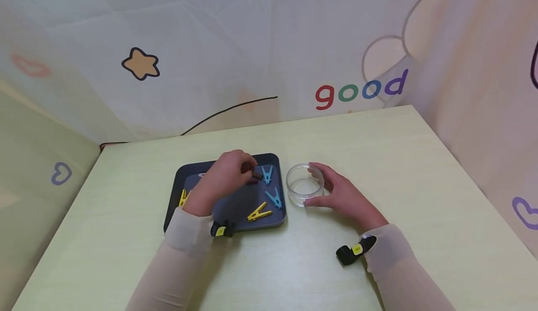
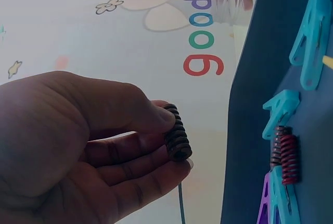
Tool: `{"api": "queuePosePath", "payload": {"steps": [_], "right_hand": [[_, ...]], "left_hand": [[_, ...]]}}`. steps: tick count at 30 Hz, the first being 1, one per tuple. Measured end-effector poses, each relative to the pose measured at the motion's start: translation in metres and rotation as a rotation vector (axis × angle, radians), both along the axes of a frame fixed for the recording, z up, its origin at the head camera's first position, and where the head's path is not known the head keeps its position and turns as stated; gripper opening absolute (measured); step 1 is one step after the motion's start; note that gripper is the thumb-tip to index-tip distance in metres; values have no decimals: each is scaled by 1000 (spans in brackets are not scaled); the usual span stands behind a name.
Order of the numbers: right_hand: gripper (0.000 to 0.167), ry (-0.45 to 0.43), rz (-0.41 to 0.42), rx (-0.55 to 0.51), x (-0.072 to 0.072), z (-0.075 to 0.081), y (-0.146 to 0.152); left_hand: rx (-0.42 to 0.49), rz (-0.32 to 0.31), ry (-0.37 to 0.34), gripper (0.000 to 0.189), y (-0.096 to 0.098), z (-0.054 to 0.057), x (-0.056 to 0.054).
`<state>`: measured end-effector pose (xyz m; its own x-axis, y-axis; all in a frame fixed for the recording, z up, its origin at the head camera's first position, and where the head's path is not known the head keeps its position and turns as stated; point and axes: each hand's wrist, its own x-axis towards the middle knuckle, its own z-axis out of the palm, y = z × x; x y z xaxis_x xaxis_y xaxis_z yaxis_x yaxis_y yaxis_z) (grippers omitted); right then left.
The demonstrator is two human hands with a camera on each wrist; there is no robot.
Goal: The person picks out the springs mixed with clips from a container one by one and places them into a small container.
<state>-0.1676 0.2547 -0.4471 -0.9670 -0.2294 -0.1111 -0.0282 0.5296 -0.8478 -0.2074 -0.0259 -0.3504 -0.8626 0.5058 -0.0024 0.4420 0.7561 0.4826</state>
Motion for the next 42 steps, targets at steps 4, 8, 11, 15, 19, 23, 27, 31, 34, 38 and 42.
{"api": "queuePosePath", "payload": {"steps": [4, 8, 11, 15, 19, 23, 27, 31, 34, 38, 42], "right_hand": [[99, -4, -3, 6, 1, 1, 0], [99, -2, -5, 11, 2, 2, -1], [99, -1, -3, 7, 1, 1, -1], [100, -4, 0, 6, 2, 1, -1], [99, -4, 1, 5, 2, 2, -1], [99, -2, 5, 1, 2, 1, -1], [100, -1, 6, -1, 1, 1, -1], [100, 4, 9, -4, 2, 2, -2], [99, 7, 9, -3, 2, 1, -1], [100, 12, 8, 6, 1, 0, -1], [101, 17, 10, 7, 0, 0, -1]], "left_hand": [[-10, -3, -6, 24, 3, -1, 1], [-12, -8, 2, 25, 6, 0, 3], [-12, -9, 6, 25, 7, 1, 4], [-11, -12, 6, 26, 9, 1, 5], [-17, -21, 20, 26, 11, 1, 5], [-16, -35, 32, 25, 14, 2, 6], [-20, -53, 33, 25, 17, 3, 7], [-26, -64, 36, 25, 20, 2, 8], [-31, -70, 44, 27, 22, 2, 10], [-33, -80, 46, 28, 25, 2, 10], [-33, -86, 42, 26, 28, 2, 12]]}}
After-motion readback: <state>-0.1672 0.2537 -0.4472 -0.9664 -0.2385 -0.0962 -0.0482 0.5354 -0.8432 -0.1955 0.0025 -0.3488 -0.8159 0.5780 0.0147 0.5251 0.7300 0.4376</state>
